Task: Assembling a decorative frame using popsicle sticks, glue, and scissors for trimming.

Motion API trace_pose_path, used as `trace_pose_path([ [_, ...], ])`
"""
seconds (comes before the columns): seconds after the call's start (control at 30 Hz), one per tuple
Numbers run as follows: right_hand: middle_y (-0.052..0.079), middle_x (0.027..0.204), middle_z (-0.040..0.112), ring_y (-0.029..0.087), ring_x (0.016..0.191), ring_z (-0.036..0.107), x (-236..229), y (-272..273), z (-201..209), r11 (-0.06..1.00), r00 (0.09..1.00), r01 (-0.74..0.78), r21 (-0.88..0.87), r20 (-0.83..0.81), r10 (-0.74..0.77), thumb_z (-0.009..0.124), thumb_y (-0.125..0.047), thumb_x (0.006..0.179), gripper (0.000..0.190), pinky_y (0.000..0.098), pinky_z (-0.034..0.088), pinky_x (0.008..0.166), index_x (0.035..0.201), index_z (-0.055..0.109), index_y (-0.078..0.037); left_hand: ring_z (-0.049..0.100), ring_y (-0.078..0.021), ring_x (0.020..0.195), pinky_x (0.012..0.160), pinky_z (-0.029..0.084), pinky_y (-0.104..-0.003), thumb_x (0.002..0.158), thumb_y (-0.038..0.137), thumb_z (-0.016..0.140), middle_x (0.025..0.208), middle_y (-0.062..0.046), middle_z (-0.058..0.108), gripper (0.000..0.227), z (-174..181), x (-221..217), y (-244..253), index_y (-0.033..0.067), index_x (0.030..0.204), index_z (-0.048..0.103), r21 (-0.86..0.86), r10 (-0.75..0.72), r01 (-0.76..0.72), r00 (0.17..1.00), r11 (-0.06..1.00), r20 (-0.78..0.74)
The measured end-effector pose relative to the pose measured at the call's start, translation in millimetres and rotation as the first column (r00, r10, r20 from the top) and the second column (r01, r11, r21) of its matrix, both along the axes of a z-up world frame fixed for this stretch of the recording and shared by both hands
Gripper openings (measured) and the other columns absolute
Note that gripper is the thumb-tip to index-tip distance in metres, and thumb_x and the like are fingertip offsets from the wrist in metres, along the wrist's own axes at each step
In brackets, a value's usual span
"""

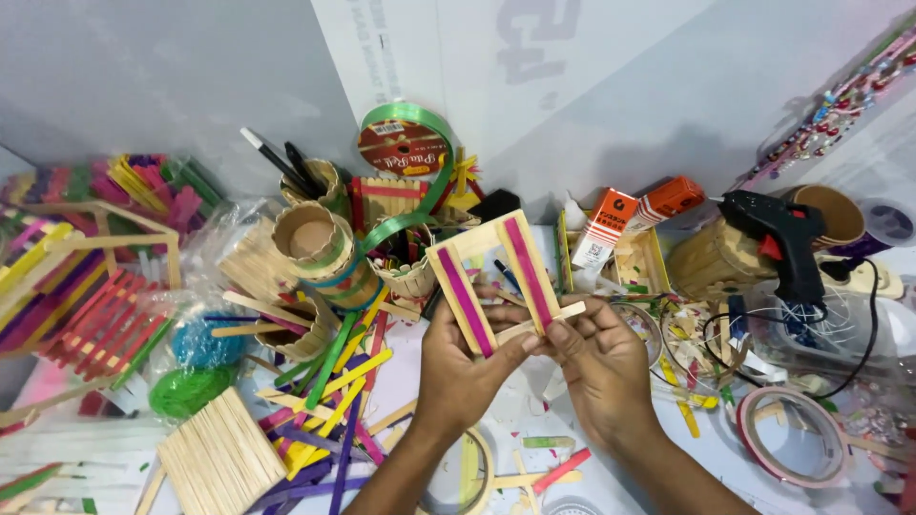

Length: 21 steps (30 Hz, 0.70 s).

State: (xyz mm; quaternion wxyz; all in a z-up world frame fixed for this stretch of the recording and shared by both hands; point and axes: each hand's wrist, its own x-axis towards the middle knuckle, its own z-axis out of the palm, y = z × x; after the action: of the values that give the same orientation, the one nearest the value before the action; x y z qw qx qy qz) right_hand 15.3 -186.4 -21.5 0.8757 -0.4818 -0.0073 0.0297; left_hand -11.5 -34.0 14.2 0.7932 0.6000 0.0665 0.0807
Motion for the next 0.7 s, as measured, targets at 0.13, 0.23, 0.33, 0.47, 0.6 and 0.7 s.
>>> trace_pose_path([
  [0.13, 0.023, 0.092, 0.074, 0.030, 0.074, 0.076, 1.5, -7.1, 5.6, 0.993, 0.999, -0.038, -0.109, -0.037, 0.034, 0.072, -0.001, 0.086, 0.046, 0.0397, 0.064, 0.075, 0.129, 0.055, 0.005, 0.083, -0.0210, 0.093, 0.083, 0.069, -0.034, 0.071, 0.012, 0.089, 0.094, -0.010, 0.083, 0.067, 12.3, -1.9, 4.2, 0.0077, 0.129, 0.055, 0.069, 0.000, 0.006, 0.996, 0.998, -0.091],
  [0.23, 0.024, 0.101, 0.074, 0.029, 0.079, 0.073, 7.8, -11.9, 22.2, 0.978, 0.993, -0.102, -0.181, -0.077, 0.090, 0.073, -0.006, 0.085, 0.055, 0.0401, 0.064, 0.069, 0.136, 0.055, 0.005, 0.081, -0.0196, 0.093, 0.086, 0.066, -0.034, 0.073, 0.012, 0.087, 0.094, -0.012, 0.083, 0.065, 13.8, -1.4, 9.2, 0.0042, 0.129, 0.054, 0.035, -0.009, 0.009, 1.000, 0.999, -0.019],
  [0.33, 0.024, 0.108, 0.067, 0.034, 0.086, 0.071, 15.8, -24.1, 50.2, 0.884, 0.993, -0.085, -0.459, -0.113, 0.036, 0.058, -0.011, 0.097, 0.035, 0.0396, 0.062, 0.065, 0.127, 0.059, 0.006, 0.080, -0.0169, 0.090, 0.082, 0.066, -0.032, 0.075, 0.016, 0.086, 0.092, -0.009, 0.082, 0.065, 4.6, 2.9, 17.1, 0.0055, 0.130, 0.054, 0.072, 0.028, -0.027, 1.000, 0.997, -0.006],
  [0.47, 0.016, 0.096, 0.072, 0.022, 0.077, 0.069, 25.9, -55.0, 69.2, 0.636, 0.996, -0.035, -0.771, 0.024, 0.084, 0.064, -0.012, 0.099, 0.025, 0.0295, 0.059, 0.065, 0.120, 0.068, 0.001, 0.077, -0.0200, 0.093, 0.083, 0.066, -0.035, 0.076, 0.010, 0.087, 0.093, -0.016, 0.079, 0.066, 9.9, 2.1, 22.9, -0.0007, 0.132, 0.053, -0.010, 0.045, -0.044, 0.992, 0.999, 0.122],
  [0.6, -0.002, 0.106, 0.077, 0.017, 0.085, 0.072, 19.1, -64.2, 82.0, -0.312, 0.924, -0.302, -0.901, -0.357, 0.138, 0.071, -0.034, 0.091, 0.034, 0.0355, 0.055, 0.076, 0.125, 0.072, -0.027, 0.081, -0.0195, 0.094, 0.083, 0.069, -0.034, 0.076, 0.016, 0.085, 0.093, -0.009, 0.081, 0.065, 19.1, 0.8, 25.1, 0.0036, 0.132, 0.054, 0.064, 0.062, -0.063, 0.998, 0.996, 0.025],
  [0.7, -0.002, 0.134, 0.061, 0.028, 0.119, 0.066, 8.3, -75.3, 44.0, -0.596, 0.891, -0.173, -0.784, -0.382, 0.244, 0.065, -0.041, 0.090, 0.051, 0.0492, 0.060, 0.090, 0.139, 0.054, -0.031, 0.081, -0.0185, 0.093, 0.085, 0.067, -0.033, 0.077, 0.015, 0.085, 0.092, -0.008, 0.081, 0.058, 17.3, 0.2, 25.8, 0.0046, 0.126, 0.057, 0.091, 0.062, -0.070, 0.994, 0.993, 0.090],
])
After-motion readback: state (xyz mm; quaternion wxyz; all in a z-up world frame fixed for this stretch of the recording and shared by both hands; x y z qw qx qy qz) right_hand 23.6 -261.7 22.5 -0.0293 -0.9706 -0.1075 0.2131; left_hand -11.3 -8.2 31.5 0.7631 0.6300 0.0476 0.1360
